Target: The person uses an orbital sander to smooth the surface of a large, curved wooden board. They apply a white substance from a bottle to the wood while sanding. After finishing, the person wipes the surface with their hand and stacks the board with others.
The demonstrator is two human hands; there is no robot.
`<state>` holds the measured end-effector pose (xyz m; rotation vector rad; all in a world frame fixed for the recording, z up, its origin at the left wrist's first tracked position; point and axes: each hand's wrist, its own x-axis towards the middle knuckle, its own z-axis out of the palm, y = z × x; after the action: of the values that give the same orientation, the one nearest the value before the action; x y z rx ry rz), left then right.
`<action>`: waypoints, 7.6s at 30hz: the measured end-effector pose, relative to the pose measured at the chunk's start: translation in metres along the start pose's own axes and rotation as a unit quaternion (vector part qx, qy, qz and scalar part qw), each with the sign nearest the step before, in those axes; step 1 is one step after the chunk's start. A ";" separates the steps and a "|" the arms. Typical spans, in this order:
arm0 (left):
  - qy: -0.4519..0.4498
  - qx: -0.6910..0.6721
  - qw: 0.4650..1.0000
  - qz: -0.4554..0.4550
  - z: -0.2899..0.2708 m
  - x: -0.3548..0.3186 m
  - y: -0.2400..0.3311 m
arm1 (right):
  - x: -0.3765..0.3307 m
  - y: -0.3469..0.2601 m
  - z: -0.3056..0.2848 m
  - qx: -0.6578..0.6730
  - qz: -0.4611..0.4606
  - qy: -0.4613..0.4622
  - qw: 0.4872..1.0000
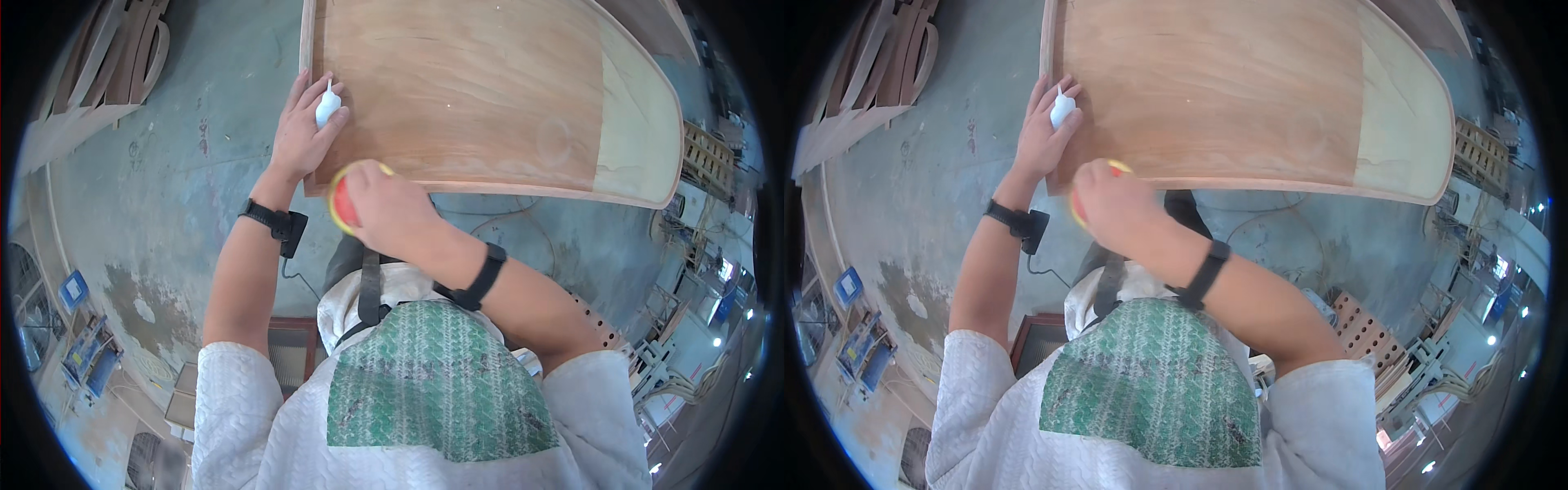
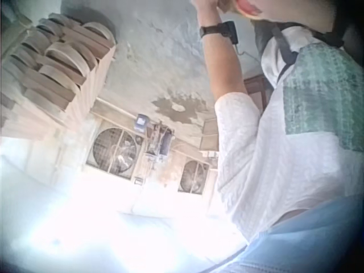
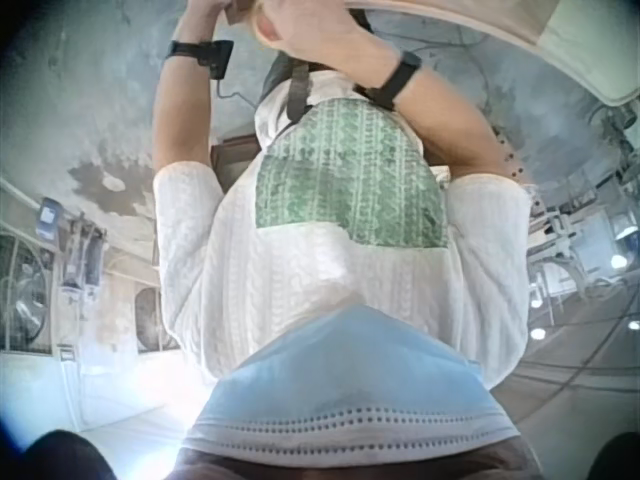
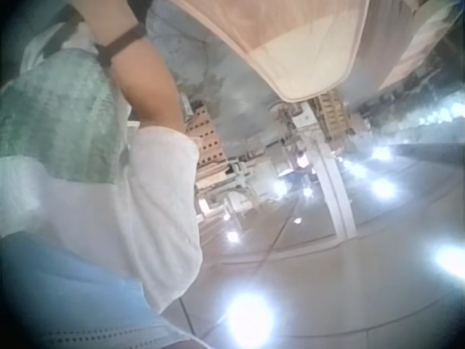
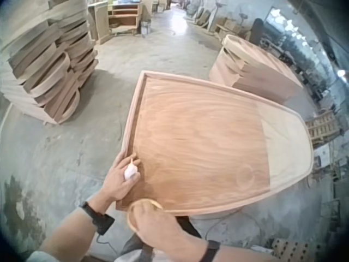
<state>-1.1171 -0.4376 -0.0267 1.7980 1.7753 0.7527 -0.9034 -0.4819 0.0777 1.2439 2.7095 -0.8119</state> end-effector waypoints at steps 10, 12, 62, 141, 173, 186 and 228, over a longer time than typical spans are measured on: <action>0.024 0.012 1.000 0.004 0.001 -0.001 0.007 | -0.102 0.102 -0.025 -0.062 0.148 0.087 0.983; 0.022 -0.010 1.000 -0.001 0.001 -0.002 0.006 | -0.096 0.091 -0.019 -0.077 0.123 0.093 0.985; -0.007 -0.117 0.989 -0.093 -0.003 0.006 0.024 | -0.063 0.074 -0.034 -0.135 -0.092 0.032 0.986; -0.058 -0.026 0.938 -0.341 0.064 -0.106 0.215 | -0.003 0.321 -0.109 -0.059 0.033 0.285 0.956; 0.123 -0.501 0.769 -0.377 0.082 -0.140 0.138 | 0.058 0.196 -0.081 0.209 -0.034 -0.386 0.898; 0.117 -0.545 0.750 -0.356 0.080 -0.141 0.121 | 0.051 0.193 -0.090 0.136 -0.042 -0.403 0.904; 0.088 -0.565 0.743 -0.349 0.068 -0.143 0.122 | -0.086 0.159 -0.076 0.012 -0.101 -0.061 0.993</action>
<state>-0.9815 -0.5819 0.0025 0.2259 1.3476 1.2638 -0.7188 -0.4193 0.0956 0.9006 2.7631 -0.9093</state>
